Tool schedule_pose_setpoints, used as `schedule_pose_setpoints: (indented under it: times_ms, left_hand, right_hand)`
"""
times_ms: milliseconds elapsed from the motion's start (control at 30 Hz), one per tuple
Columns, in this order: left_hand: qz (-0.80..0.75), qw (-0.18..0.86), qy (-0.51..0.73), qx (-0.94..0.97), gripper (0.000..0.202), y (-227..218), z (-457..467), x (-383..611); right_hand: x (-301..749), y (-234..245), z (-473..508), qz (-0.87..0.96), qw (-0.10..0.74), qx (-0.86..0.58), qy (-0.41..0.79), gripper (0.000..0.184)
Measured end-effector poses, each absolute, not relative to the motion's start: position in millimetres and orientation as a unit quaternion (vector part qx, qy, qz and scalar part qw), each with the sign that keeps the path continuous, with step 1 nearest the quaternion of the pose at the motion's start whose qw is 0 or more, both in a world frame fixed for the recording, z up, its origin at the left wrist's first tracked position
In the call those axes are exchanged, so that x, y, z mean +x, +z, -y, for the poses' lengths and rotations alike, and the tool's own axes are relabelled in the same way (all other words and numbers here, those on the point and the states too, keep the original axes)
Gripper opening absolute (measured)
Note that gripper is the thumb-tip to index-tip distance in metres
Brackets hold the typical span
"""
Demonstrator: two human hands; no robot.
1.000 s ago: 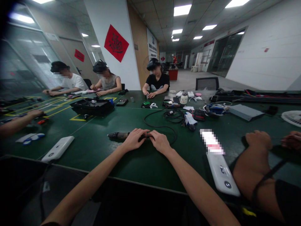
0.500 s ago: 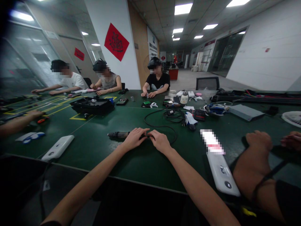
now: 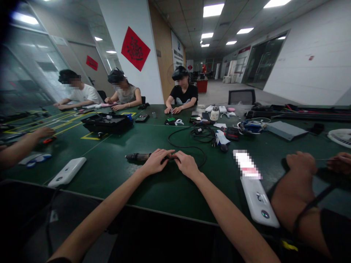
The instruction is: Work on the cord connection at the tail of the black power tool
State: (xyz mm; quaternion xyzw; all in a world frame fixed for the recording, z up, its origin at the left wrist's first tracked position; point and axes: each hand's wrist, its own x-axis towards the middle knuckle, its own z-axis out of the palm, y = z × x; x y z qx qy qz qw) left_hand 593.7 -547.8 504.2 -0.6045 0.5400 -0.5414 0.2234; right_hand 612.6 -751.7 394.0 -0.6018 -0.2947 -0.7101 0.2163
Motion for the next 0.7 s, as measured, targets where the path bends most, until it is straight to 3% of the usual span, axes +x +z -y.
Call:
schedule_pose_setpoints:
  times_ms: [333,700]
  left_hand:
    - [-0.546,0.224,-0.537,-0.603,0.06,503.9,547.3,593.4]
    - [-0.526,0.223,-0.548,-0.61,0.046,506.9,550.8,600.4]
  right_hand:
    - [613.8,394.1,750.7,0.29,0.219,-0.597,-0.716,0.017]
    - [612.5,394.1,750.9,0.292,0.217,-0.596,-0.716,0.017]
